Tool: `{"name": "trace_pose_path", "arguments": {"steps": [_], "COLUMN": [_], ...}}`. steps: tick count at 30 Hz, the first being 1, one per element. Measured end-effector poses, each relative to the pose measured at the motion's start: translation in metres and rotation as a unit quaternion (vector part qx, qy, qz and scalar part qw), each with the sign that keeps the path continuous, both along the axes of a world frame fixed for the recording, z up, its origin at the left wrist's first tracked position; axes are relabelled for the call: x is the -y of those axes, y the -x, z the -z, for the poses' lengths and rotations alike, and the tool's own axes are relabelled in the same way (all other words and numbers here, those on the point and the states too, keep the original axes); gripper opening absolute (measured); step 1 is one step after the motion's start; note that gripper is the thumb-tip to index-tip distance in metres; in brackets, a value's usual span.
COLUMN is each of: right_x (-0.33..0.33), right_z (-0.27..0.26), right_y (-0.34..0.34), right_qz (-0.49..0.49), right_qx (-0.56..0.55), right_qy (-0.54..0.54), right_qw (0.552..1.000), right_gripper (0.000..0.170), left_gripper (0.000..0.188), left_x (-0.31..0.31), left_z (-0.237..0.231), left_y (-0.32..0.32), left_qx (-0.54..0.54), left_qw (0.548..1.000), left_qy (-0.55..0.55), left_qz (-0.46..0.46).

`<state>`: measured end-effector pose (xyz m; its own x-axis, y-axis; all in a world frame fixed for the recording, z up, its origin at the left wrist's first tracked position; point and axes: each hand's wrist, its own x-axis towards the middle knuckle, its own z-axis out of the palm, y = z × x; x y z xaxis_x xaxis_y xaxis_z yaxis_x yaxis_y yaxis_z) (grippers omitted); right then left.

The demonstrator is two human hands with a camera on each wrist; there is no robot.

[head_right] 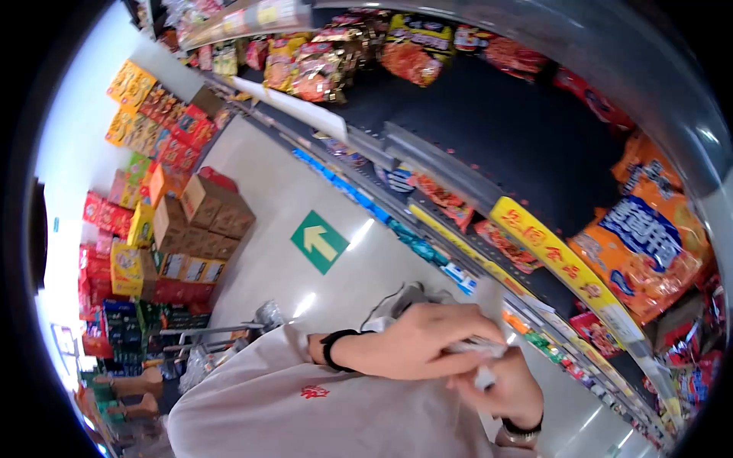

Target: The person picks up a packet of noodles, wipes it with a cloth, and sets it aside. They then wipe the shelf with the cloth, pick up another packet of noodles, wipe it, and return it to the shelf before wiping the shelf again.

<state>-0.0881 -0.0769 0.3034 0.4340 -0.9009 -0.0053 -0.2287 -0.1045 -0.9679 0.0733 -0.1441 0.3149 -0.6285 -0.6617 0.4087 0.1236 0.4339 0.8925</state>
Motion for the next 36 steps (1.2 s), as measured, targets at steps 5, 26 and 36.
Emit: {"name": "trace_pose_path", "arguments": {"steps": [5, 26, 36], "right_x": [0.011, 0.003, 0.011], "right_z": [0.051, 0.077, 0.092], "right_y": [0.002, 0.018, -0.006], "right_qz": [0.163, 0.367, 0.208], "right_qx": [0.128, 0.411, 0.547], "right_qy": [-0.118, -0.284, -0.233], "right_qw": [0.971, 0.785, 0.777], "right_gripper": [0.020, 0.033, 0.044], "left_gripper": [0.024, 0.029, 0.034], "left_x": [0.002, 0.023, 0.020], "left_z": [0.001, 0.000, 0.018], "left_y": [0.000, -0.008, 0.009], "left_qx": [0.099, 0.312, 0.199], "left_qw": [0.992, 0.937, 0.966], "left_qy": [0.076, 0.153, 0.164], "left_qz": [0.015, 0.044, -0.030]}}
